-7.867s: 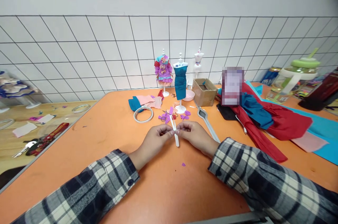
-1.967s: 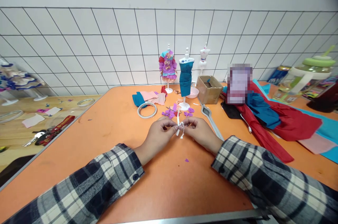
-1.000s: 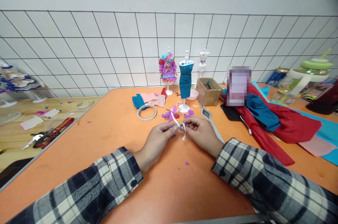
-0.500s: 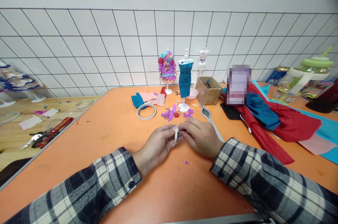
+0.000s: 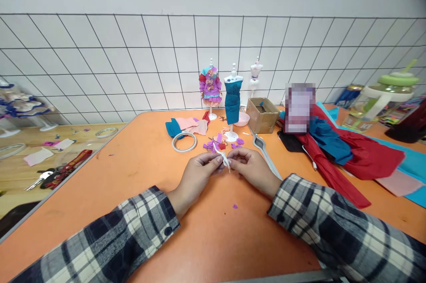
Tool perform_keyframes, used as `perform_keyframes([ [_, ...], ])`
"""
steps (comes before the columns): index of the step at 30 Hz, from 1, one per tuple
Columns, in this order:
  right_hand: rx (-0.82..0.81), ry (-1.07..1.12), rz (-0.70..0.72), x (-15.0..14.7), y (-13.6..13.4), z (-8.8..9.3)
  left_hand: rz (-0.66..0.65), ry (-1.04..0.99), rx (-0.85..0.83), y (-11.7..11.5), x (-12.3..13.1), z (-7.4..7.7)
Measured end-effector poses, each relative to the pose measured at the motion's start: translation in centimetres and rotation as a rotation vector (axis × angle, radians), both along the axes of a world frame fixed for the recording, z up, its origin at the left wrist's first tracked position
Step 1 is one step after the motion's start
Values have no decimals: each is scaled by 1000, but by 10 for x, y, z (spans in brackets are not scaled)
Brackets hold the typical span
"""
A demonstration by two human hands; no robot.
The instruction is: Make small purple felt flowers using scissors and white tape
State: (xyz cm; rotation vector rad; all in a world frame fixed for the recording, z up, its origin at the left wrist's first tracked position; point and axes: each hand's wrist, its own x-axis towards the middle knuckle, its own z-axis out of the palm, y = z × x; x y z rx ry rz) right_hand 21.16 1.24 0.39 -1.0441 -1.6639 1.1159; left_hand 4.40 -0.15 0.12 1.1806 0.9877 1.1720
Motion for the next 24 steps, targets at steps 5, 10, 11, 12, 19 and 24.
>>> perform_keyframes([
  [5, -63, 16, 60, -1, -3, 7, 23, 259, 150, 4, -5, 1],
  [10, -161, 124, 76, 0, -2, 7, 87, 348, 269, 2, -4, 6],
  [11, -163, 141, 60, 0, -2, 6, 75, 357, 268, 2, -3, 6],
  [12, -162, 155, 44, 0, -1, 5, 61, 370, 266, 1, -2, 6],
  [19, -178, 184, 15, 0, 1, 1, 81, 576, 436, 11, -10, 3],
  [24, -202, 259, -3, 2, -1, 3, 139, 569, 349, 23, -20, 5],
])
